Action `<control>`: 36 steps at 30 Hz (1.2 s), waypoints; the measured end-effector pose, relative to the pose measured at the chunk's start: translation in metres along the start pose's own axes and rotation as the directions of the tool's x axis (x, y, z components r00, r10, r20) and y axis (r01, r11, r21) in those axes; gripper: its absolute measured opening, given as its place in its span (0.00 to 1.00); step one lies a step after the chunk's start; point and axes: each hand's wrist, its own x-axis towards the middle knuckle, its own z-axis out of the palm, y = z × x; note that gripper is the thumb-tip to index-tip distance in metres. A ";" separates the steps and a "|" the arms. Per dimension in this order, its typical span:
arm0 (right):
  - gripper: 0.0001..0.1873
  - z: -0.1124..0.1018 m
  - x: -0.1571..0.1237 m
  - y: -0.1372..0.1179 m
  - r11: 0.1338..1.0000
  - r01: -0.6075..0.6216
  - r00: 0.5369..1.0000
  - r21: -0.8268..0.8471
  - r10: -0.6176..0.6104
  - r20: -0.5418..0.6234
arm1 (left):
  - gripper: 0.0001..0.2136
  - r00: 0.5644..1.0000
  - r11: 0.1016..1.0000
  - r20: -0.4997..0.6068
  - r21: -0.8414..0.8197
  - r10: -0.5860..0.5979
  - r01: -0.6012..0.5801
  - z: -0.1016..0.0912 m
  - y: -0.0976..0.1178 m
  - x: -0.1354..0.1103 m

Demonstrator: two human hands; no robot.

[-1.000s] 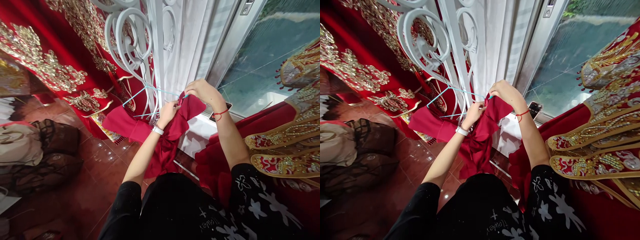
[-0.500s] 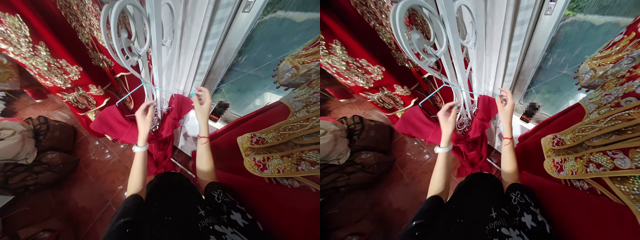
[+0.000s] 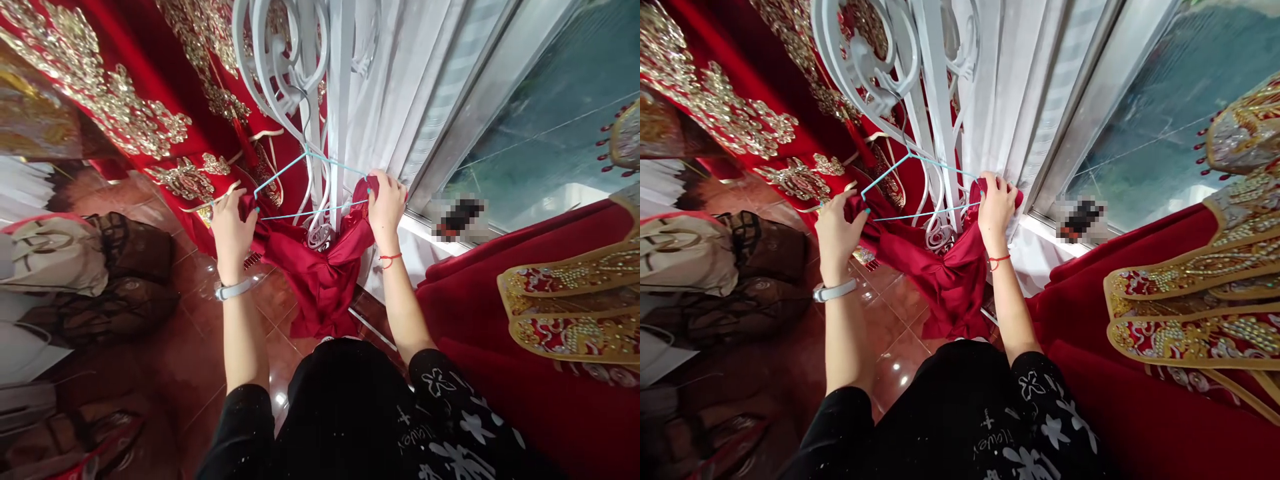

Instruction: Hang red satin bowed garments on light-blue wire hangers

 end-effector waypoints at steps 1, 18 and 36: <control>0.24 -0.003 0.000 0.001 1.000 0.006 1.000 -0.005 -0.006 0.008 | 0.22 1.000 1.000 0.014 -0.008 0.017 -0.017 -0.003 -0.002 0.000; 0.14 -0.007 0.030 0.006 0.999 0.021 0.997 -0.045 -0.017 0.069 | 0.19 0.982 0.922 -0.039 0.339 -0.186 0.188 -0.020 0.041 -0.001; 0.16 -0.034 0.052 0.021 0.996 0.035 0.979 -0.087 -0.016 0.205 | 0.11 0.954 0.942 -0.105 0.161 -0.281 0.295 -0.044 0.035 0.023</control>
